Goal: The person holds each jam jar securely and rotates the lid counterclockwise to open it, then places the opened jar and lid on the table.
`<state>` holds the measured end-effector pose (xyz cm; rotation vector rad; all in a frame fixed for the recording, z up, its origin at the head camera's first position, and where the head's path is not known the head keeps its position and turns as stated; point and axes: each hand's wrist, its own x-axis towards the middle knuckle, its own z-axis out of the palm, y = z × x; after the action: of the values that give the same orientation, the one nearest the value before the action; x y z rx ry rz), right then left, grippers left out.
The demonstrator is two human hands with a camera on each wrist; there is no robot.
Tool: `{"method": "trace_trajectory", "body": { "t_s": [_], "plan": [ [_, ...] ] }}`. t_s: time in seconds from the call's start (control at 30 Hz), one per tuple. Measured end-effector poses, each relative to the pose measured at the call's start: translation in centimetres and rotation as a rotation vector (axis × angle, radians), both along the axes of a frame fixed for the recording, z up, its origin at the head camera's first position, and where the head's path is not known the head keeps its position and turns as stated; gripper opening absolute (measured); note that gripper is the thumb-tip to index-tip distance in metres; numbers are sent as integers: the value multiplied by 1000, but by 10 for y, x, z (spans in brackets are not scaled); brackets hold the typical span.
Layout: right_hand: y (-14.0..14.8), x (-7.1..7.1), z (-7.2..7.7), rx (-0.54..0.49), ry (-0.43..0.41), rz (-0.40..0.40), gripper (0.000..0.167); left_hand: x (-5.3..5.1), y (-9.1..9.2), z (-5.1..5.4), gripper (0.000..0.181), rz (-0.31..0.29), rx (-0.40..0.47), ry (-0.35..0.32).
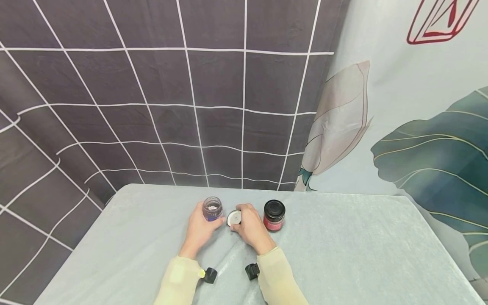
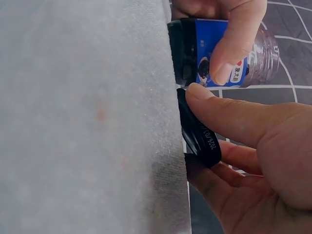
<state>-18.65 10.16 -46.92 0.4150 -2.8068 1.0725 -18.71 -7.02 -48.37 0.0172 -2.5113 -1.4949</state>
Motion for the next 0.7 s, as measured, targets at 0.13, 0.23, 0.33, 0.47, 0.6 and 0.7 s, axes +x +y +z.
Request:
{"method": "trace_trajectory", "body": {
  "t_s": [0.13,0.23,0.33,0.47,0.6,0.7],
  "plan": [
    [1,0,-1,-4,20,14,53,0,-1,0,62,4,-4,-1],
    [1,1,-3,-2,45,24,53,0,-2,0,62,5,-8,0],
    [1,1,-4,-6,61,28,54,0,-2,-1,61,0,-13,2],
    [2,1,-4,-26,34,28,57,-1,-3,-1,60,-10,-12,7],
    [2,0,-4,-14,9,29,58,-1,-4,-1,61,-17,-2,2],
    [1,-1,-4,-10,1,30,58,-2,-4,0,62,-20,6,-2]
  ]
}}
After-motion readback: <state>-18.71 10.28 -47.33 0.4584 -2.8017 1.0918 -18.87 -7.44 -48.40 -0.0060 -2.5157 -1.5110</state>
